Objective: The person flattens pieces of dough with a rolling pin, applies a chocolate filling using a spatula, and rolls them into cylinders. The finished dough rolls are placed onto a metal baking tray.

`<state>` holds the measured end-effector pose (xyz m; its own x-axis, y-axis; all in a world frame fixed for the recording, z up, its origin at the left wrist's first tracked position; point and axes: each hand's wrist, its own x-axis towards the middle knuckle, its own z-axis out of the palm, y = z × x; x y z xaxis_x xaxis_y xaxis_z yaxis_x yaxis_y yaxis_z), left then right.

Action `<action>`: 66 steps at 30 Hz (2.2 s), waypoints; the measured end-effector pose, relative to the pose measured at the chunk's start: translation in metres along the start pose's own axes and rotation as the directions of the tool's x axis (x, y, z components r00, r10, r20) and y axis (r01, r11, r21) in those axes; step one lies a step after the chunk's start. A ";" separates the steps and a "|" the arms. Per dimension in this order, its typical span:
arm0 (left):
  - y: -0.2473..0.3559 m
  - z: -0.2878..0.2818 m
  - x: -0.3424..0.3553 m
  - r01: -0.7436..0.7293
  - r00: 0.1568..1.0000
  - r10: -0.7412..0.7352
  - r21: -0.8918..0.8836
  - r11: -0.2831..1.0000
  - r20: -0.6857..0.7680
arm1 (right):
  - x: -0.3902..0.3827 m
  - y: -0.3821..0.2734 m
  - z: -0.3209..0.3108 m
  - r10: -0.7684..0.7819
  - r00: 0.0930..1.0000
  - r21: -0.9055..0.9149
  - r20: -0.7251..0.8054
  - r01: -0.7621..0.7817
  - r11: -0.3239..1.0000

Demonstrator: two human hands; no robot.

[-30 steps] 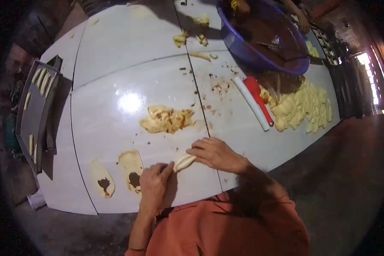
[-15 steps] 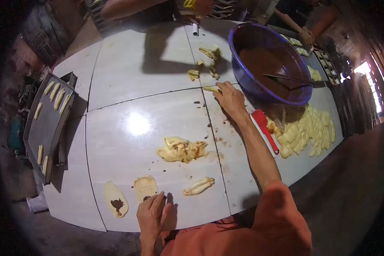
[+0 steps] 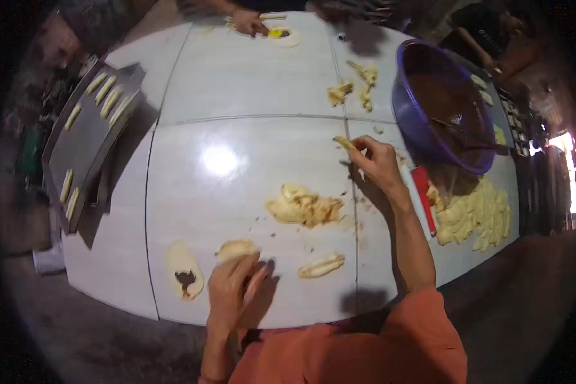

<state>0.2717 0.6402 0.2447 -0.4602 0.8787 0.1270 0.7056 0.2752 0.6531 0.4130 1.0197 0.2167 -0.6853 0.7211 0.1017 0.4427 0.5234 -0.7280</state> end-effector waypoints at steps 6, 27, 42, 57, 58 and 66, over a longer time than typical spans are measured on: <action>0.004 0.014 0.051 -0.097 0.993 0.085 -0.182 0.978 -0.077 | -0.084 -0.082 0.040 -0.222 0.955 0.217 0.199 0.178 0.960; -0.085 -0.053 -0.074 0.146 0.983 -0.162 -0.179 0.973 -0.083 | -0.172 -0.158 0.138 -0.324 0.884 0.233 0.337 0.255 0.938; -0.139 -0.078 -0.088 0.040 0.994 -0.018 0.200 0.979 -0.110 | -0.197 -0.156 0.177 -0.427 0.846 -0.050 0.320 0.465 0.884; -0.102 -0.016 -0.081 -0.343 0.931 0.332 0.056 0.938 0.153 | -0.210 -0.148 0.157 -0.344 0.876 -0.054 0.337 0.383 0.922; -0.102 -0.015 -0.080 -0.351 0.928 0.343 0.031 0.936 0.149 | -0.212 -0.151 0.154 -0.300 0.908 -0.037 0.291 0.324 0.945; -0.103 -0.008 -0.079 -0.396 0.910 0.390 0.015 0.918 0.142 | -0.249 -0.129 0.170 -0.413 0.839 -0.199 0.354 0.500 0.843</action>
<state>0.2308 0.5393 0.1737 -0.0668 0.9621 0.2644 0.8382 -0.0896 0.5380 0.4284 0.6949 0.1702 -0.9627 0.2277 0.1459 0.1461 0.8920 -0.4278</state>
